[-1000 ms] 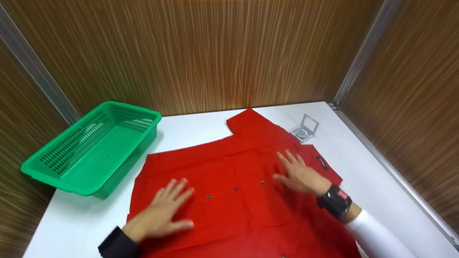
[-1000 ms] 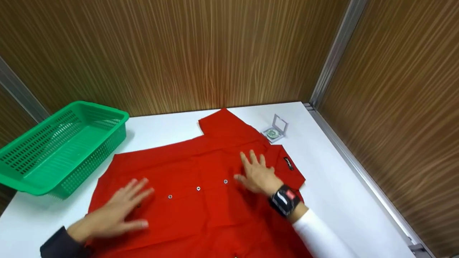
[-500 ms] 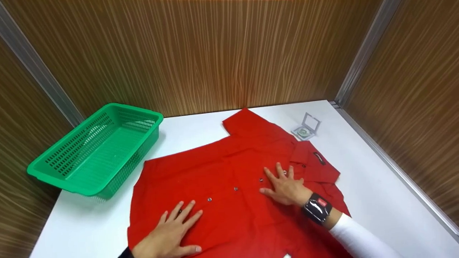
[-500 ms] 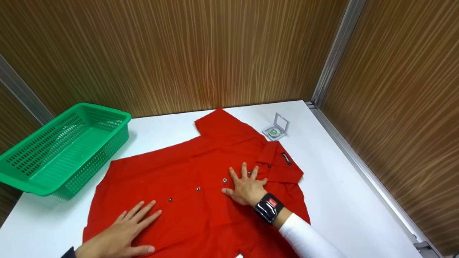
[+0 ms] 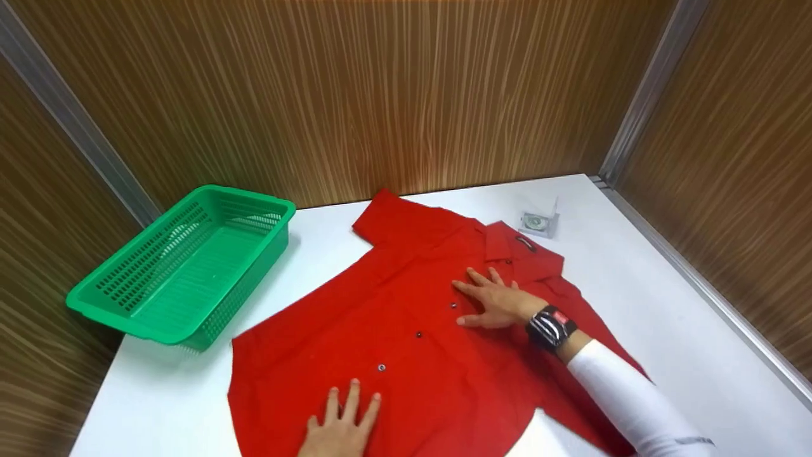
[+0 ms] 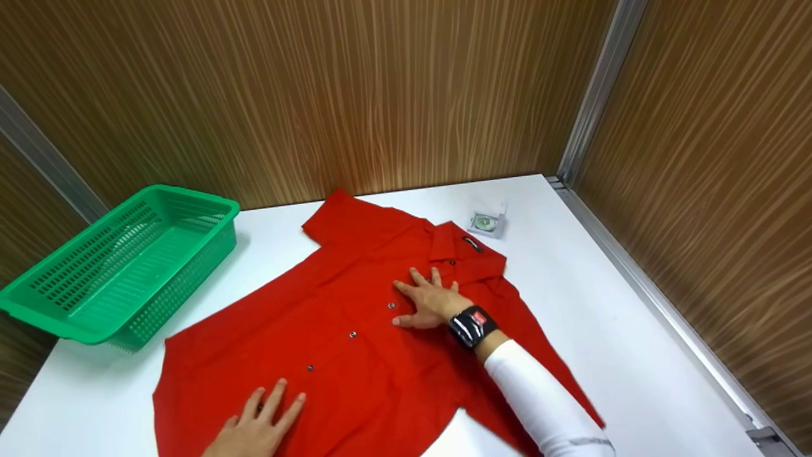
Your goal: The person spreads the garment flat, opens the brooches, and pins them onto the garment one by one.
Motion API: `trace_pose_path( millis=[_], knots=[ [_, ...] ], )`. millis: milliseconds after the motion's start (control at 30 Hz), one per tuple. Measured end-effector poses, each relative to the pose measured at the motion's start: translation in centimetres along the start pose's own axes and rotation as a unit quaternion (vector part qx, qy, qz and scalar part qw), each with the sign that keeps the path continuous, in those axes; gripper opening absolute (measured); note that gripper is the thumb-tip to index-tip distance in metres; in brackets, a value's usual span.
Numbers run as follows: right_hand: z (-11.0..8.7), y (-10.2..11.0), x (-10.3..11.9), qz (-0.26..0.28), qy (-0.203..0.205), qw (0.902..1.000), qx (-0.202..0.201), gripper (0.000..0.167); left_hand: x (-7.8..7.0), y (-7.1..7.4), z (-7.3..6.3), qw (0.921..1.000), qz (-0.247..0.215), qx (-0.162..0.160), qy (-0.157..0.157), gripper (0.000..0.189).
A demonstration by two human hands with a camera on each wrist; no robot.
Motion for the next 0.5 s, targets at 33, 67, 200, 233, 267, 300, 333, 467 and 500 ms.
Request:
trace_pose_path(
  millis=[33,67,200,233,267,300,333,467,500],
  knots=[
    [1.0,-0.1,-1.2,0.002,0.005,1.0000,0.003,0.080,-0.6,-0.3,0.4,1.0000,0.006,0.003,0.003,0.089],
    [2.1,-0.4,-2.5,-0.004,0.018,0.9998,0.007,0.083,-1.2,-0.2,0.6,0.9998,0.017,0.000,0.005,0.088],
    [4.1,0.3,-3.4,-0.002,0.035,0.9991,0.022,0.085,-3.8,0.8,0.7,0.9983,0.057,-0.015,0.003,0.076],
    [4.6,0.5,-3.4,0.000,0.038,0.9989,0.026,0.084,-4.5,1.1,0.7,0.9974,0.068,-0.021,0.006,0.072],
    [4.9,0.7,-3.4,0.002,0.037,0.9989,0.030,0.084,-5.2,1.2,0.9,0.9962,0.082,-0.025,0.008,0.067],
    [5.4,0.9,-3.4,0.002,0.039,0.9988,0.031,0.084,-5.9,1.3,1.0,0.9955,0.090,-0.027,0.012,0.064],
    [6.0,0.9,-3.4,0.004,0.041,0.9987,0.031,0.083,-6.6,1.2,1.2,0.9948,0.099,-0.021,0.016,0.061],
    [7.8,0.6,-3.2,0.005,0.049,0.9982,0.033,0.079,-9.4,0.9,1.6,0.9911,0.131,0.002,0.021,0.056],
    [8.2,0.6,-3.1,0.005,0.056,0.9980,0.030,0.078,-10.1,0.9,1.7,0.9902,0.138,0.007,0.020,0.056]
  ],
)
Point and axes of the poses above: each hand's wrist, its own z-axis towards the middle knuckle, its own y-axis out of the back of the hand, x = y × z, the point moved 8 cm from there along z, towards the middle knuckle, and after that the axes turned 6 degrees about z, right-handed, at the moved point
